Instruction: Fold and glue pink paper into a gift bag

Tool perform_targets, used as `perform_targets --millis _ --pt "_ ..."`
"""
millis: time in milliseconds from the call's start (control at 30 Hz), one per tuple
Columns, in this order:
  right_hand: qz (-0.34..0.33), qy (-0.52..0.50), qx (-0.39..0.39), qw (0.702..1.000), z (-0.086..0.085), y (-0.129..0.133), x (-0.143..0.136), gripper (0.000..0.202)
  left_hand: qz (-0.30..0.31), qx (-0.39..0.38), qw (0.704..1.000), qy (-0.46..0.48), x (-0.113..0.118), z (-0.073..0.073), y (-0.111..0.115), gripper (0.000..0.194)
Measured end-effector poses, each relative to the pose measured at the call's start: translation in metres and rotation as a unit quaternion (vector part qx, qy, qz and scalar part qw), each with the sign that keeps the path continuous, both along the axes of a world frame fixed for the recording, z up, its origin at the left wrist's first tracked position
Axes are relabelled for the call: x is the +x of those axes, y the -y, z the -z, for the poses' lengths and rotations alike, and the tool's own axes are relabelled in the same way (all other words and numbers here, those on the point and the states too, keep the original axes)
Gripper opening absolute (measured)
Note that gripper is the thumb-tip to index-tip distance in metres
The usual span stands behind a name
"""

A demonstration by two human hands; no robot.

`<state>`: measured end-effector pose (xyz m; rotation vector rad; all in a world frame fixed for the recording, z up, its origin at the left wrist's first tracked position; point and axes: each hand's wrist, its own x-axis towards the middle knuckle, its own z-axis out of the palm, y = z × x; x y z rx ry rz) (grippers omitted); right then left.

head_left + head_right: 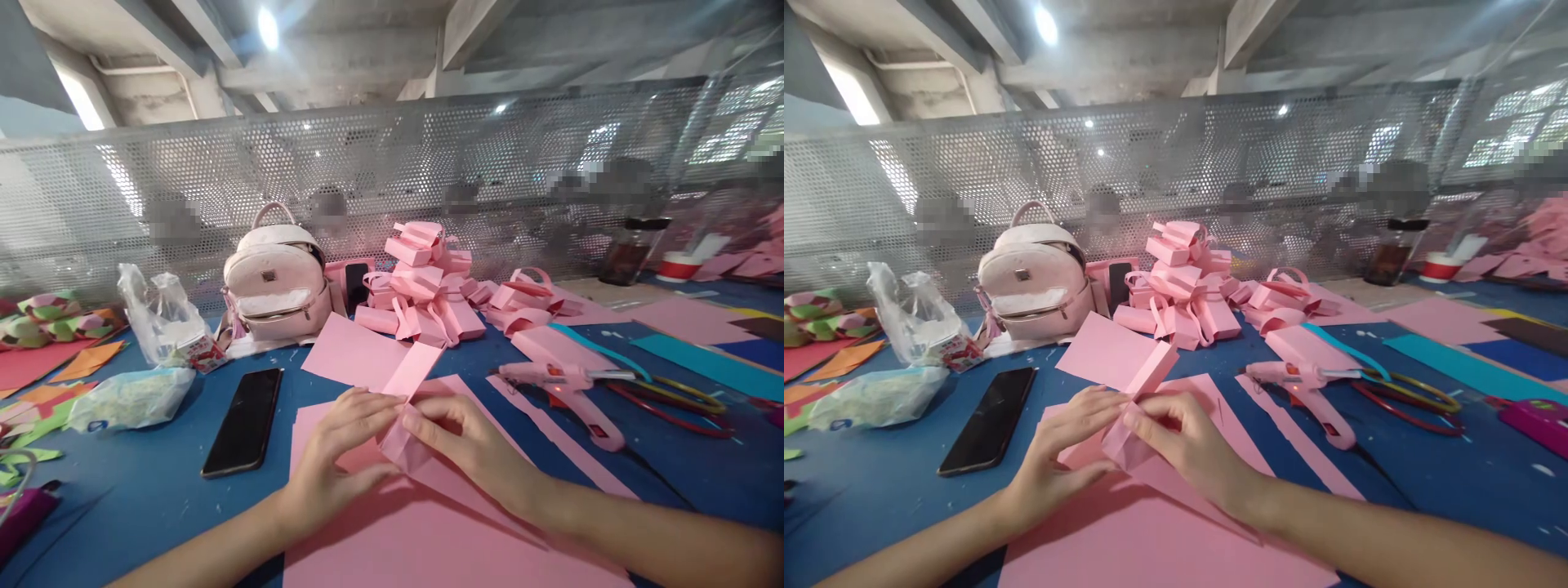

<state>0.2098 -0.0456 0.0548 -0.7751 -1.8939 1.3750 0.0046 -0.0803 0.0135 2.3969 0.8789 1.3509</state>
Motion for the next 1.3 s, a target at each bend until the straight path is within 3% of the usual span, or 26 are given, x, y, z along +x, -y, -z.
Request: perform_targets --millis 467,833,1167,1300 --pt "0.013 0.001 0.015 1.0 0.0023 -0.0025 0.0011 0.036 0.007 -0.059 0.997 0.043 0.0018 -0.0017 0.0012 0.051" --pt "-0.002 0.003 -0.011 1.0 -0.0017 -0.0011 -0.0011 0.031 0.005 -0.105 0.992 0.069 0.0046 -0.0072 0.0044 0.058" --pt "-0.036 0.026 0.007 0.999 0.0042 -0.0018 -0.0007 0.034 0.035 -0.1 0.992 -0.067 0.0032 0.0017 0.0067 0.076" --pt "-0.038 0.032 0.018 0.999 0.0067 -0.0018 -0.0006 0.035 0.046 -0.097 0.991 -0.078 0.0021 0.0017 0.0067 0.075"
